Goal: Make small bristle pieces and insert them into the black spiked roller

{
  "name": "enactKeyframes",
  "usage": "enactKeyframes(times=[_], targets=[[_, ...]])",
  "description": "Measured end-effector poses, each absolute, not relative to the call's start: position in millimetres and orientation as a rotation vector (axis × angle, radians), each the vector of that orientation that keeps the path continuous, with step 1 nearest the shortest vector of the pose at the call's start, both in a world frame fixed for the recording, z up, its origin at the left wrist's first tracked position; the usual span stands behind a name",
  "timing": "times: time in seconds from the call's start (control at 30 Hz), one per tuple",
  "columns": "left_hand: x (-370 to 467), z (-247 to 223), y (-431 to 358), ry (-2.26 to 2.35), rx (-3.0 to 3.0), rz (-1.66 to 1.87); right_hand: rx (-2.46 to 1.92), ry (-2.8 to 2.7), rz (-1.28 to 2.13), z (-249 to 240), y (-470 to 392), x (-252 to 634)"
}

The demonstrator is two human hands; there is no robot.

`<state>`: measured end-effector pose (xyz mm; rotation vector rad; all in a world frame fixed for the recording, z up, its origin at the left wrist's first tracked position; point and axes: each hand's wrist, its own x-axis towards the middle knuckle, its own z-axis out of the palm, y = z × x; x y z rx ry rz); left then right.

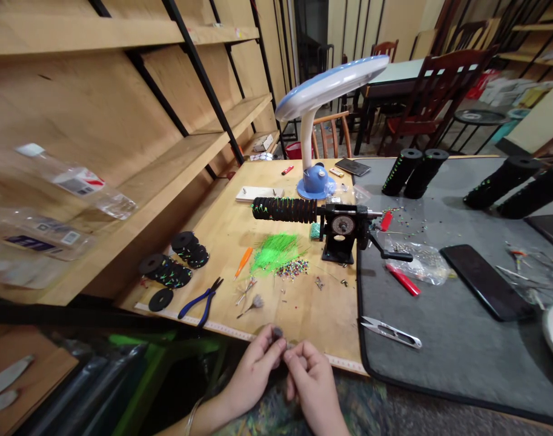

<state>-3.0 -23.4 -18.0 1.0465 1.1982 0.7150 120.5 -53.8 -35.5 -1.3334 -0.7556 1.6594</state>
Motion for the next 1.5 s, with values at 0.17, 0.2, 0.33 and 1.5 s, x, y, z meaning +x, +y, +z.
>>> enactKeyframes(times=[0.17, 0.2, 0.33, 1.5], targets=[[-2.9, -16.8, -23.1, 1.188, 1.082, 0.716, -1.350, -0.753, 1.676, -33.3, -51.2, 119.9], [-3.0, -16.8, -23.3, 1.189, 1.093, 0.716, -1.352, -0.754, 1.677, -33.2, -50.9, 119.9], [-3.4, -18.0, -23.8, 1.186, 1.132, 0.726, -1.346, -0.752, 1.687, -33.7, -50.7, 119.8], [-6.5, -12.5, -22.5, 1.291, 1.504, 0.642, -1.383, -0.824, 1.635, -38.4, -44.3, 127.1]])
